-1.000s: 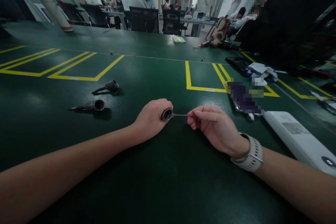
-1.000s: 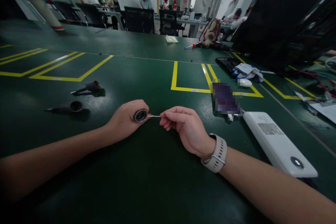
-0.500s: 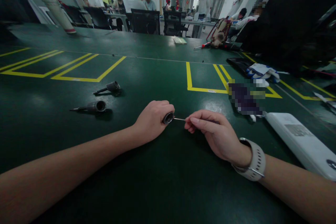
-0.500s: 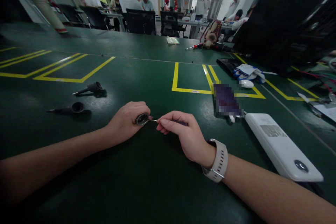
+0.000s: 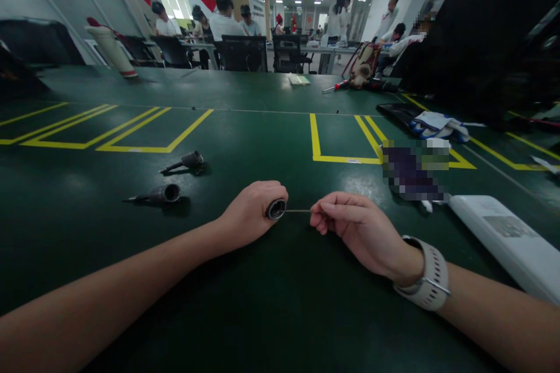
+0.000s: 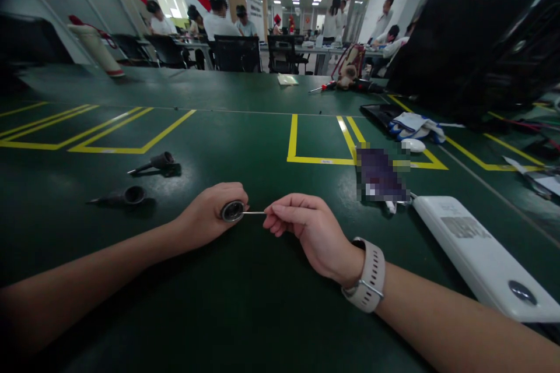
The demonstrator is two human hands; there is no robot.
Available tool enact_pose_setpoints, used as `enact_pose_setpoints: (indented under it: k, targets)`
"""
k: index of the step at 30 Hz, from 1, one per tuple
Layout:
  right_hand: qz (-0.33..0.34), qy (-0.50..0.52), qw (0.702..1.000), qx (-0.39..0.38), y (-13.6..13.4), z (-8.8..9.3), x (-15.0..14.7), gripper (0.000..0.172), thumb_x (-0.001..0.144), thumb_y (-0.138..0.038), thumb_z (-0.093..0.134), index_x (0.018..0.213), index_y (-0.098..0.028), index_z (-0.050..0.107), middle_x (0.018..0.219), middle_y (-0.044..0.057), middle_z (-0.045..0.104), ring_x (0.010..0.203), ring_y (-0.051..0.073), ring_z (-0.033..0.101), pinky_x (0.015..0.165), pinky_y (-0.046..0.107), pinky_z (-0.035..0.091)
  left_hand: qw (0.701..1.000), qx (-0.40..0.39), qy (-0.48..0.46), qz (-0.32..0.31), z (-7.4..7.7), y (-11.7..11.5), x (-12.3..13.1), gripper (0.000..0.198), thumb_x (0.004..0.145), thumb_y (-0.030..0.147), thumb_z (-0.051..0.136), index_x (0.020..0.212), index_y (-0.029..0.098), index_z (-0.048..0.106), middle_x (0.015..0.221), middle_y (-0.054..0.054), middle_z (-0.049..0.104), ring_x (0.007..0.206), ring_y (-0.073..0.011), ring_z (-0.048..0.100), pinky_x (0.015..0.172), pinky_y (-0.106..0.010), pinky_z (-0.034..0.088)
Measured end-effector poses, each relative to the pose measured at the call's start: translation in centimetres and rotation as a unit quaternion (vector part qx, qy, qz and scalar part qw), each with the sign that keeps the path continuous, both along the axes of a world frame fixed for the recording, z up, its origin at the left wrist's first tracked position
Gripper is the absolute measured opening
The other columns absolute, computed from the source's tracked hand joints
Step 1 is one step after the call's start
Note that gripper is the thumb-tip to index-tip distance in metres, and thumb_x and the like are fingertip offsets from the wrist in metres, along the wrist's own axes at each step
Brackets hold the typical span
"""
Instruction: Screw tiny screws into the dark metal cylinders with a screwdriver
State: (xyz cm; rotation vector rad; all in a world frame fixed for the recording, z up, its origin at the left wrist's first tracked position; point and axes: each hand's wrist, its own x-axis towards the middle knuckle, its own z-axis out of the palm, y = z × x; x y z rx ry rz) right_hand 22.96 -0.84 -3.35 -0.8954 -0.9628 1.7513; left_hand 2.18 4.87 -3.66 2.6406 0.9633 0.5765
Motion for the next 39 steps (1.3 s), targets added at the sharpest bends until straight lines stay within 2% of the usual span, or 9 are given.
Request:
enact_pose_setpoints:
  k: [10,19,23,26,30,35,37,39]
  targets:
    - [-0.018,-0.002,1.000,0.009,-0.1,-0.1,-0.1,0.008,0.077,-0.019,0.065,0.074,-0.014,0.071,0.070,0.003,0.067,0.065,0.011,0.059,0.062,0.024,0.044,0.999,0.002,-0.006,0.033,-0.2,0.4,-0.3,0.010,0.078,0.012,0.053,0.070,0.016,0.050,0.068,0.001,0.052,0.063,-0.0116,0.048,0.058,-0.024,0.036]
    - [-0.046,-0.051,0.996,0.060,-0.3,-0.1,-0.1,0.008,0.078,-0.022,0.065,0.073,-0.017,0.069,0.070,0.001,0.066,0.066,0.011,0.058,0.062,0.024,0.043,0.998,-0.031,-0.026,0.048,-0.3,0.8,-0.5,0.008,0.077,0.014,0.057,0.071,0.016,0.052,0.068,0.002,0.053,0.063,-0.0111,0.050,0.058,-0.023,0.037]
    - [-0.031,-0.099,0.986,0.133,-0.6,-0.2,0.1,0.009,0.083,-0.024,0.062,0.080,-0.018,0.069,0.077,0.001,0.066,0.073,0.013,0.059,0.067,0.026,0.046,0.997,-0.040,-0.039,0.057,-0.4,0.8,-0.4,0.010,0.078,0.016,0.057,0.070,0.016,0.052,0.066,0.003,0.053,0.060,-0.0104,0.049,0.056,-0.022,0.037]
    - [-0.018,-0.186,0.950,0.252,-1.0,0.1,0.1,0.011,0.087,-0.024,0.059,0.086,-0.018,0.068,0.083,0.003,0.066,0.077,0.014,0.060,0.071,0.029,0.047,0.997,-0.031,-0.033,0.056,-0.6,0.8,-0.3,0.009,0.078,0.015,0.057,0.070,0.016,0.052,0.066,0.003,0.053,0.060,-0.0103,0.049,0.056,-0.023,0.036]
    - [-0.010,-0.300,0.866,0.400,-1.5,0.6,-0.3,0.010,0.088,-0.016,0.055,0.091,-0.014,0.065,0.089,0.007,0.066,0.084,0.015,0.061,0.077,0.030,0.048,0.999,0.007,-0.011,0.049,-0.6,0.6,-0.3,0.008,0.078,0.015,0.056,0.072,0.016,0.053,0.067,0.003,0.054,0.062,-0.0114,0.050,0.059,-0.024,0.037]
    - [0.023,-0.406,0.771,0.490,-2.0,0.8,-0.9,0.015,0.088,-0.011,0.051,0.097,-0.013,0.063,0.099,0.009,0.065,0.091,0.018,0.057,0.078,0.033,0.048,0.998,0.048,0.035,0.028,-0.1,0.1,0.0,0.008,0.079,0.012,0.053,0.072,0.016,0.053,0.069,0.001,0.056,0.064,-0.0135,0.050,0.062,-0.027,0.037]
    - [0.021,-0.429,0.757,0.493,-2.2,0.9,-1.0,0.014,0.087,-0.011,0.051,0.096,-0.012,0.063,0.098,0.010,0.064,0.089,0.019,0.057,0.076,0.035,0.047,0.996,0.060,0.056,0.016,0.1,-0.2,0.0,0.008,0.079,0.011,0.052,0.072,0.016,0.053,0.070,0.000,0.056,0.065,-0.0144,0.050,0.062,-0.028,0.036]
    - [0.023,-0.402,0.784,0.473,-2.3,1.0,-1.0,0.013,0.087,-0.011,0.052,0.092,-0.012,0.063,0.093,0.009,0.065,0.086,0.019,0.058,0.075,0.035,0.047,0.994,0.075,0.077,0.005,0.3,-0.4,0.1,0.008,0.078,0.010,0.051,0.073,0.016,0.053,0.071,-0.001,0.056,0.066,-0.0153,0.050,0.062,-0.028,0.036]
